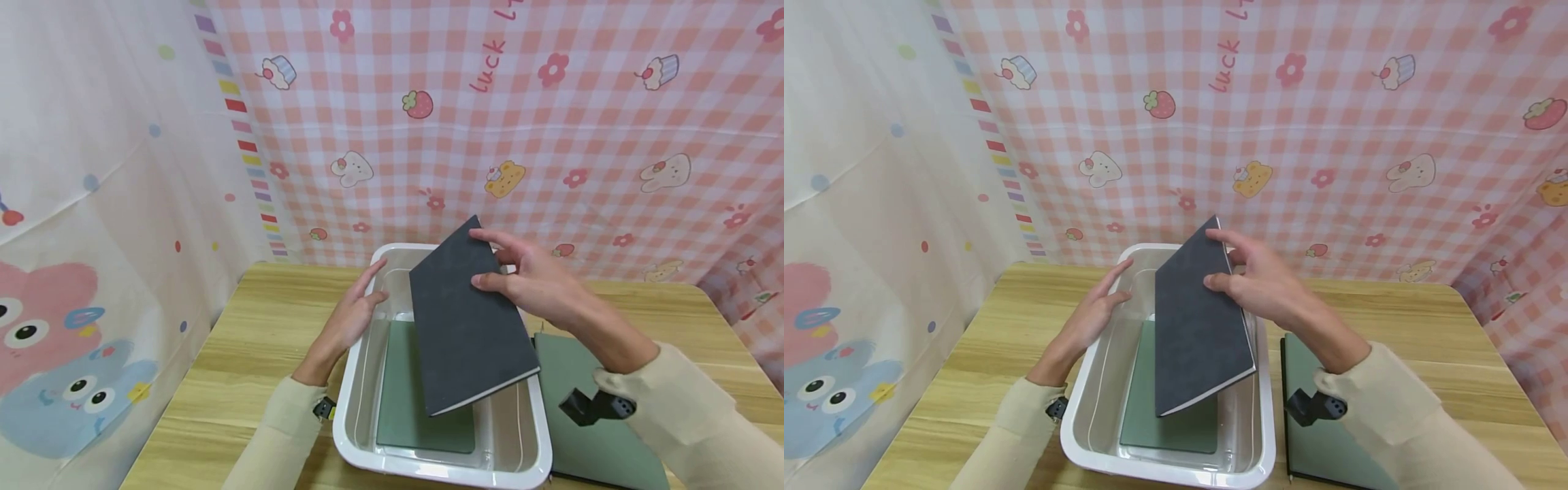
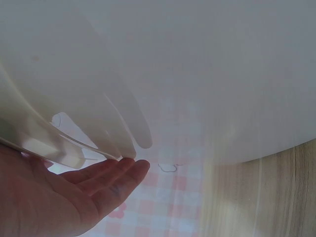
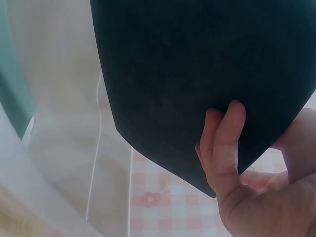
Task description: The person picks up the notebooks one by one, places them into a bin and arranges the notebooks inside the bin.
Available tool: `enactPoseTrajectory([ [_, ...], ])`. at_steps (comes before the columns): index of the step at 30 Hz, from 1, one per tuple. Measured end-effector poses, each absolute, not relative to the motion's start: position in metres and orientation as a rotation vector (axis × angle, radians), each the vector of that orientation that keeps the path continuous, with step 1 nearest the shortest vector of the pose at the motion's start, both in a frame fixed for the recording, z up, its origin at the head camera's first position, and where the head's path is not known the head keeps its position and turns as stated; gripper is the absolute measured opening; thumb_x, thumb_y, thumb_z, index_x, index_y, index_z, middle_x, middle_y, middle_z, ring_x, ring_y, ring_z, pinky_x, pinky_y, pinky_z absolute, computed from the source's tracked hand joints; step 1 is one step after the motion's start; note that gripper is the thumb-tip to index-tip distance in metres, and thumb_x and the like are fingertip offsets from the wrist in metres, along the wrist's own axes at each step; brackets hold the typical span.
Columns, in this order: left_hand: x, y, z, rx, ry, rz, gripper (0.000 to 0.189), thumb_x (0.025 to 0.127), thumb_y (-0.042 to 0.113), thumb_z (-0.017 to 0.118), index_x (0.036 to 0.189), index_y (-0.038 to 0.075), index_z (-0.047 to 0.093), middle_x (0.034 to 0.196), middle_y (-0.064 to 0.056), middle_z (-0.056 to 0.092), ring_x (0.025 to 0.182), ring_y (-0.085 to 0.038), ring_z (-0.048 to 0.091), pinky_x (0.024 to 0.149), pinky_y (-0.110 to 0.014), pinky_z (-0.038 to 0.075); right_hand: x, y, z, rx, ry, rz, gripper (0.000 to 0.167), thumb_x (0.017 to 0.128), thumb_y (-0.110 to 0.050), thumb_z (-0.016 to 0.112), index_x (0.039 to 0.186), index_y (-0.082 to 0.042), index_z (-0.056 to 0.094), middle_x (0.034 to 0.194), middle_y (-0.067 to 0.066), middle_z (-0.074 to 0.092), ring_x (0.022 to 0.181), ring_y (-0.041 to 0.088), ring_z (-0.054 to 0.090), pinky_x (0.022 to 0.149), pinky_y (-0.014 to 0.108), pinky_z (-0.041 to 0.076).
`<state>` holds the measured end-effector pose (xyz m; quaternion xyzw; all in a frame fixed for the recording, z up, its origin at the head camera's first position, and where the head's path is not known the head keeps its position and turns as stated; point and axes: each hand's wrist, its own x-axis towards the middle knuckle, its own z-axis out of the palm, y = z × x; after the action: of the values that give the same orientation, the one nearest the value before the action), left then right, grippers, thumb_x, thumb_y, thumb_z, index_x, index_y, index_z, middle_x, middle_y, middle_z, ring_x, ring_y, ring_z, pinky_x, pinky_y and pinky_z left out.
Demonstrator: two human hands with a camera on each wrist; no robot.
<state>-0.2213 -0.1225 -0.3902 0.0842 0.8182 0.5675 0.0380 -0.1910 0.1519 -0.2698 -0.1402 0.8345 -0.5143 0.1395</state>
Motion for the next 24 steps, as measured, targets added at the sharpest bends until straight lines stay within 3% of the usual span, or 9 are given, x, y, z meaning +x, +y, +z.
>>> enactPoseTrajectory([
  [17, -0.222, -0.122, -0.39, 0.239, 2.48, 1.765, 0.057, 0.098, 0.02, 0.049, 0.153, 0.031, 0.037, 0.159, -0.001, 0.032, 0.132, -0.029, 0.046, 0.109, -0.049, 0.038, -0.193, 0.14, -0.276, -0.376, 2.357, -1.519, 0.071, 0.094, -0.008, 0.064, 0.156, -0.017, 0.03, 0.127, 0.022, 0.058, 0.091, 0.024, 0.072, 0.08, 0.037, 0.058],
  [24, -0.222, -0.122, -0.39, 0.253, 2.514, 1.743, 0.058, 0.098, 0.02, 0.049, 0.153, 0.03, 0.037, 0.159, -0.002, 0.032, 0.138, -0.026, 0.04, 0.114, -0.049, 0.031, -0.194, 0.135, -0.279, -0.386, 2.353, -1.514, 0.068, 0.094, -0.005, 0.062, 0.154, -0.014, 0.03, 0.122, 0.022, 0.06, 0.088, 0.025, 0.072, 0.079, 0.037, 0.057],
])
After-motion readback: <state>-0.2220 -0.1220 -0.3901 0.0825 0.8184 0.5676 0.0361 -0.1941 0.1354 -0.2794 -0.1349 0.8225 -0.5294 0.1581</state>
